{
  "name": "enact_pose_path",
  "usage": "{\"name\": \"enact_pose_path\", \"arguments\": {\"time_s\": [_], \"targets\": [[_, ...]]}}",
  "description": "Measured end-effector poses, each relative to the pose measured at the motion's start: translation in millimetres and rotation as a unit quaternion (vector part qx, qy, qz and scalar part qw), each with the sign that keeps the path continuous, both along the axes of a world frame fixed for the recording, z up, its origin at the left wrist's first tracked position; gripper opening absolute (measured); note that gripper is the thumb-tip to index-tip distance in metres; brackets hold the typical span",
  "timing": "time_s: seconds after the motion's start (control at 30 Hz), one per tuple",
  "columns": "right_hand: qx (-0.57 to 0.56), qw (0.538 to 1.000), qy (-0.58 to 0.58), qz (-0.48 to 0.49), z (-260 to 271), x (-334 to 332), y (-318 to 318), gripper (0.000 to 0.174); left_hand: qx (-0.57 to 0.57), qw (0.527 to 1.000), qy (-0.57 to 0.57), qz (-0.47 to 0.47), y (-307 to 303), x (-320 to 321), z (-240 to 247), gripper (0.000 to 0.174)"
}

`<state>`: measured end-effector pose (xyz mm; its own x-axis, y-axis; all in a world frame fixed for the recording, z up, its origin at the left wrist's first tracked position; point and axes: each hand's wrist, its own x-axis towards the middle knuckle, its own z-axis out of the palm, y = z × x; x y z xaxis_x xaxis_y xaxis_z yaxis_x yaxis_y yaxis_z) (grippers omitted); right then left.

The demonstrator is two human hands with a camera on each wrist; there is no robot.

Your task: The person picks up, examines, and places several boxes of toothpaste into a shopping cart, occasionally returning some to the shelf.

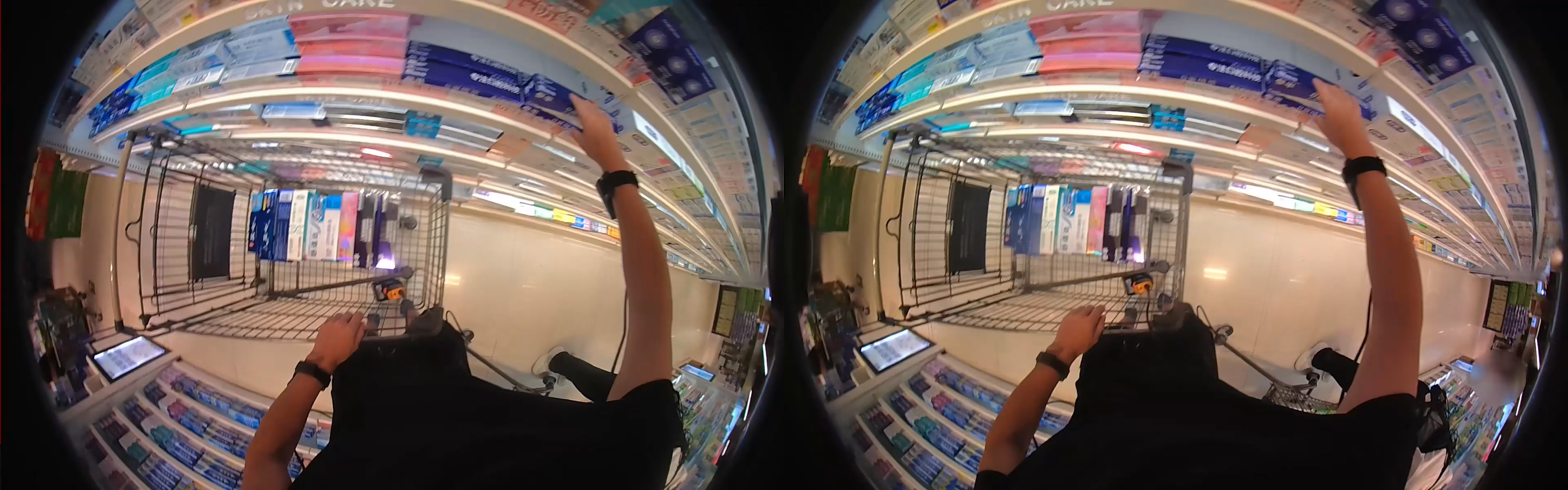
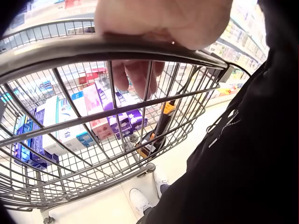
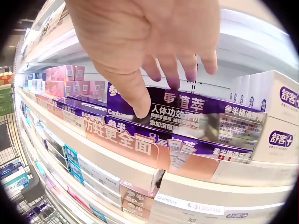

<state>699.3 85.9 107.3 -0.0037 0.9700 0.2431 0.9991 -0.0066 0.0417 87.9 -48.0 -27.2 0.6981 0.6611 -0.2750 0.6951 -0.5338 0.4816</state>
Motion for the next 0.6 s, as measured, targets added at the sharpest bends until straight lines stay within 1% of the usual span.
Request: {"name": "enact_pose_path", "arguments": {"time_s": [0.03, 0.07, 0.1, 0.13, 0.23, 0.3, 0.33, 0.37, 0.4, 0.43, 0.53, 0.57, 0.6], "targets": [[0.0, 1.0, -0.008, -0.022, 0.9, -2.8, 1.1, 0.061, -0.002, 1.0, 0.0, 0.001, 0.6, 1.3, -0.9, 0.016], [-0.007, 1.0, -0.016, -0.018, 2.6, -1.7, 0.5, 0.059, -0.005, 1.0, -0.002, 0.001, -0.6, 0.8, -1.7, 0.016], [-0.031, 0.998, -0.02, -0.06, 10.4, -11.3, 0.6, 0.06, -0.004, 1.0, -0.003, 0.002, -0.3, 1.7, -1.5, 0.017], [-0.039, 0.996, -0.017, -0.073, 19.2, -20.9, 0.7, 0.057, -0.005, 1.0, 0.002, 0.006, -0.8, 1.8, 0.0, 0.017], [-0.047, 0.993, -0.039, -0.104, 15.6, -18.0, 10.1, 0.052, -0.016, 1.0, -0.001, -0.013, 3.2, 2.7, 6.7, 0.021], [-0.056, 0.99, -0.049, -0.12, 14.7, -16.9, 17.3, 0.051, -0.021, 1.0, -0.003, -0.007, 3.9, 4.0, 13.5, 0.021], [-0.056, 0.989, -0.05, -0.125, 16.0, -16.1, 19.9, 0.05, -0.024, 1.0, -0.004, -0.004, 4.5, 3.5, 15.1, 0.021], [-0.057, 0.989, -0.05, -0.13, 16.4, -15.7, 21.8, 0.05, -0.012, 1.0, -0.013, -0.008, 5.1, 1.4, 15.0, 0.024], [-0.057, 0.988, -0.05, -0.134, 16.7, -14.0, 24.1, 0.049, -0.026, 1.0, -0.009, -0.003, 7.1, 1.3, 17.5, 0.028], [-0.039, 0.989, -0.064, -0.126, 13.8, -10.2, 25.7, 0.045, -0.03, 0.999, -0.011, 0.005, 8.8, 2.4, 20.2, 0.029], [-0.055, 0.991, -0.061, -0.109, 14.1, -4.5, 27.5, 0.04, -0.026, 0.999, -0.032, 0.02, 15.1, 8.0, 35.3, 0.031], [-0.041, 0.992, -0.068, -0.101, 12.5, -5.4, 25.0, 0.037, -0.034, 0.998, -0.039, 0.025, 18.5, 10.8, 42.2, 0.032], [-0.022, 0.993, -0.061, -0.095, 14.4, -10.9, 20.6, 0.038, -0.018, 0.998, -0.06, 0.023, 22.9, 13.1, 46.1, 0.032]]}}
